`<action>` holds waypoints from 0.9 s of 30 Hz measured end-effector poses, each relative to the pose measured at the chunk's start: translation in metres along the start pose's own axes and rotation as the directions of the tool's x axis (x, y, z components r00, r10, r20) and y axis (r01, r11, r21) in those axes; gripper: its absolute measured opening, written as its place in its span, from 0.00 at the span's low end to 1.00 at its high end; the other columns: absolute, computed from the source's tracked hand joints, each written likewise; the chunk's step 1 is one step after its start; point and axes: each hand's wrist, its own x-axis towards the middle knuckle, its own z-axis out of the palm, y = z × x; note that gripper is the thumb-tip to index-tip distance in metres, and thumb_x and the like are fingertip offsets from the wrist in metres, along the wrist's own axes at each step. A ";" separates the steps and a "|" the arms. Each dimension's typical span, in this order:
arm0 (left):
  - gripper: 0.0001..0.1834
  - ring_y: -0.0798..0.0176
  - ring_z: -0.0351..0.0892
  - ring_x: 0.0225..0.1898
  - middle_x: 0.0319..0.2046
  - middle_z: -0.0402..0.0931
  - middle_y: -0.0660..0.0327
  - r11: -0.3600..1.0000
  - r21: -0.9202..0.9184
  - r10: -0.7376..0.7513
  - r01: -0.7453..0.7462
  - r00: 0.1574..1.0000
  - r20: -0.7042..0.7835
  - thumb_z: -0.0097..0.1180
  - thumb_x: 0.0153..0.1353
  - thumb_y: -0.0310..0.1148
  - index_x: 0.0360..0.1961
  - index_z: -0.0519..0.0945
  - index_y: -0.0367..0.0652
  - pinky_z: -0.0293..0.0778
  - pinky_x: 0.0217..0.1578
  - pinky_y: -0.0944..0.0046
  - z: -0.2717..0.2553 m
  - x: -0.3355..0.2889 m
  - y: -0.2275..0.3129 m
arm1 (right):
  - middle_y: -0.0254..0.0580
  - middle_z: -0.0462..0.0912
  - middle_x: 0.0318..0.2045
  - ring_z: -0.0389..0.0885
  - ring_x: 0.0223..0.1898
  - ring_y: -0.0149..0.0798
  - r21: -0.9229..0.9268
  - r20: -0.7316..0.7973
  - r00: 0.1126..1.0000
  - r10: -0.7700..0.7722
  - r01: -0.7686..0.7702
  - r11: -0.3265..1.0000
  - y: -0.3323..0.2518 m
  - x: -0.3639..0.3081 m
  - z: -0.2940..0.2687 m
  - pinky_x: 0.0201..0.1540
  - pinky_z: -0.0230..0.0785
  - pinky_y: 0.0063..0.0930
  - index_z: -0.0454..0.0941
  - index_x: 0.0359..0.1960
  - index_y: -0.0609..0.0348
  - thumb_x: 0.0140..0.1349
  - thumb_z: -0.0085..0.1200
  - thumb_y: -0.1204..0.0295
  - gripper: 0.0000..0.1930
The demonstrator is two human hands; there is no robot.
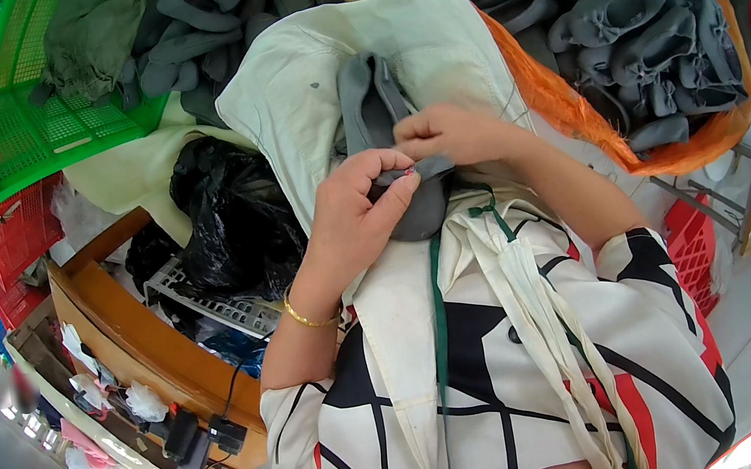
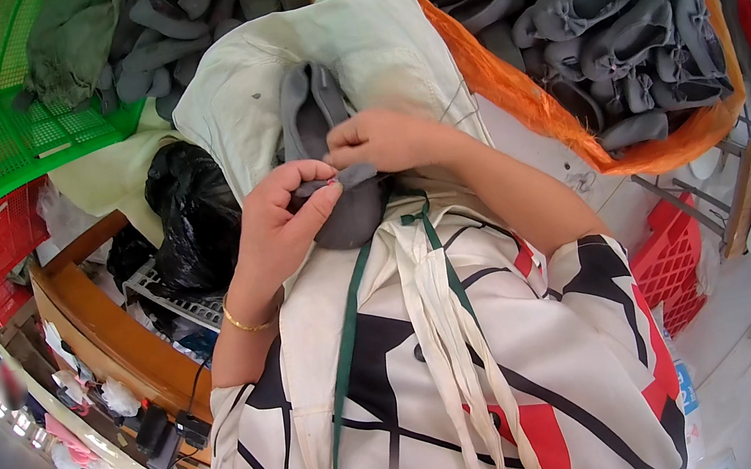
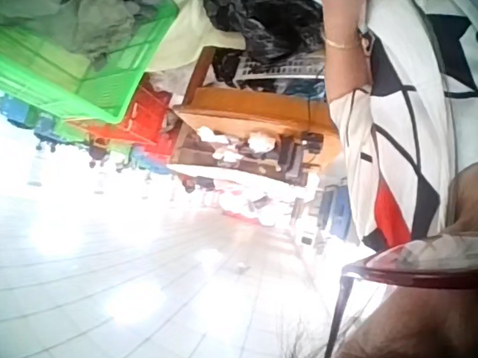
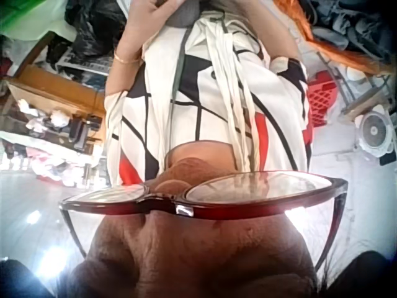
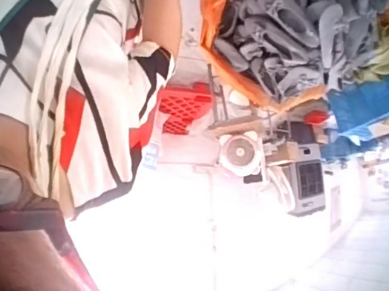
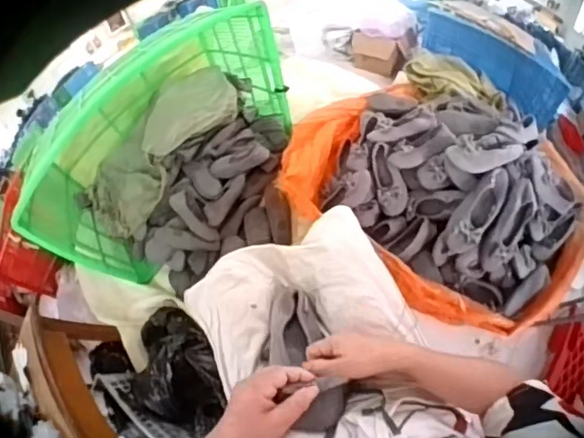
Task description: The person is sewing a grey slip-on shoe by hand using a needle and thread. They repeatedly insert the needle into the shoe's upper fabric and pull the thread through to secure the material. The person handles the shoe and thread continuously throughout the clip.
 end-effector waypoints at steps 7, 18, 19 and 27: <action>0.09 0.80 0.71 0.31 0.30 0.78 0.72 0.950 -0.236 -0.224 0.205 0.973 -0.054 0.63 0.64 0.26 0.43 0.83 0.35 0.68 0.32 0.78 0.009 -0.012 -0.032 | 0.37 0.80 0.29 0.77 0.31 0.35 -0.156 -0.376 0.904 -0.201 0.153 0.976 -0.023 -0.032 0.007 0.34 0.70 0.28 0.82 0.35 0.58 0.61 0.60 0.70 0.06; 0.09 0.72 0.78 0.31 0.30 0.84 0.61 0.998 0.014 -0.051 0.054 0.988 -0.146 0.65 0.59 0.27 0.40 0.85 0.35 0.74 0.34 0.70 0.015 -0.016 -0.033 | 0.37 0.72 0.22 0.73 0.27 0.41 -0.688 -0.299 0.491 -0.818 0.483 0.541 -0.060 -0.029 0.044 0.28 0.67 0.29 0.78 0.25 0.55 0.50 0.63 0.73 0.05; 0.09 0.71 0.79 0.32 0.31 0.84 0.60 0.985 -0.159 -0.088 0.065 0.986 -0.140 0.65 0.59 0.26 0.39 0.85 0.34 0.74 0.35 0.70 0.018 -0.016 -0.043 | 0.36 0.74 0.23 0.73 0.26 0.39 -0.681 -0.277 0.490 -0.827 0.506 0.529 -0.067 -0.030 0.040 0.27 0.67 0.28 0.78 0.26 0.55 0.53 0.62 0.73 0.04; 0.08 0.65 0.80 0.34 0.32 0.83 0.60 0.972 0.205 0.134 -0.116 0.988 -0.073 0.66 0.59 0.25 0.40 0.85 0.37 0.74 0.35 0.69 0.015 -0.030 -0.026 | 0.36 0.82 0.26 0.74 0.16 0.25 0.685 -0.355 0.934 -0.038 0.288 0.669 -0.065 -0.078 -0.002 0.17 0.63 0.16 0.71 0.41 0.54 0.76 0.46 0.63 0.09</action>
